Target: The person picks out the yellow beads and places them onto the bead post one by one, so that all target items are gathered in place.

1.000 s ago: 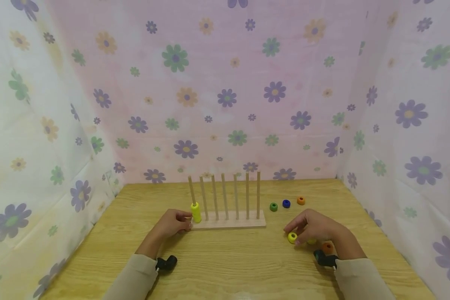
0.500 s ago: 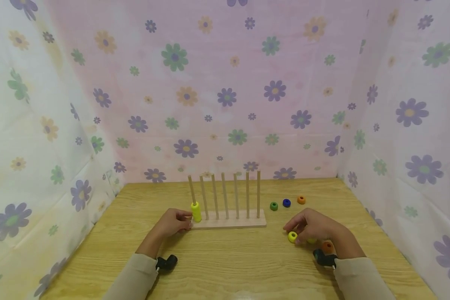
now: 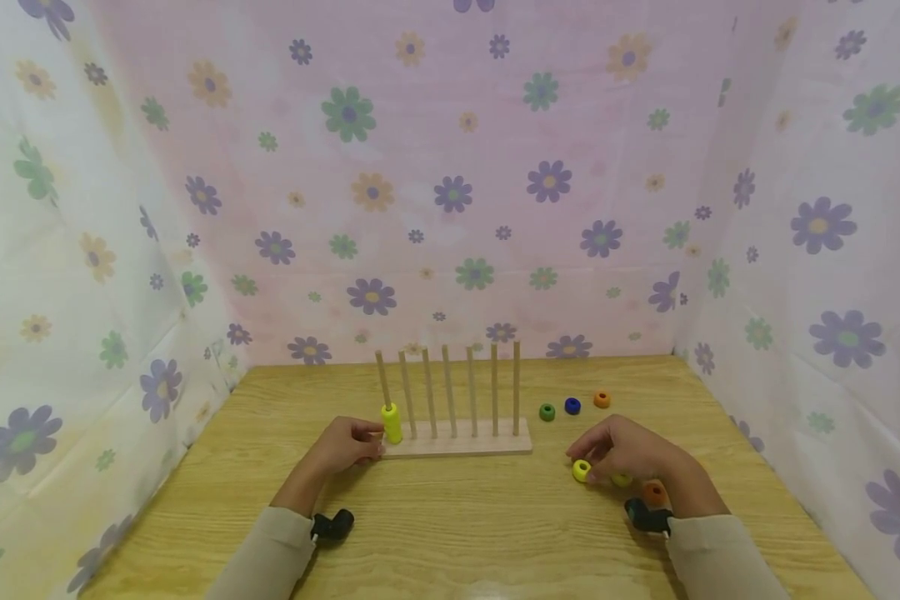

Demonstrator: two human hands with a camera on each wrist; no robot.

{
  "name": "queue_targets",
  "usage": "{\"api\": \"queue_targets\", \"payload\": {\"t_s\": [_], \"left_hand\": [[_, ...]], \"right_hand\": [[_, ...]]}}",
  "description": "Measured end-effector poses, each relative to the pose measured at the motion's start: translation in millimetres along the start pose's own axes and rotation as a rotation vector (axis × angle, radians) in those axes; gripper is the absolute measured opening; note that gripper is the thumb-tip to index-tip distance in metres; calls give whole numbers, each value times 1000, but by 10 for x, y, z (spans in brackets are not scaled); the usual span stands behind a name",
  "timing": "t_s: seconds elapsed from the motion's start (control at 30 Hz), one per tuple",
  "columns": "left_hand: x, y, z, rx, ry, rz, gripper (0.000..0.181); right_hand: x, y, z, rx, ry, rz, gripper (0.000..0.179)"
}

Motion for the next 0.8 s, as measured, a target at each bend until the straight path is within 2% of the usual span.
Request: {"api": "queue_targets", "payload": {"t_s": [0.17,0.4,0.8], "left_hand": [[1,12,-13,-7,5,6,40],[-6,28,-18,-8,4,-4,39],[3,28,-19,-13,-1,3,40]], "right_hand": [[-33,19,-7,27,12,39,33],[-76,32,-19,50,-16,46,34],[-164,71,-21,172,-39,98,33]]}}
Point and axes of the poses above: each hand's wrist, its own z-axis away from the middle knuckle, its own y-axis out of the back of the hand, x = y × z, the point moved 2 cm from there along -z, towards the middle knuckle, and after that the axes turned 11 degrees about x, right-handed, at the moved point
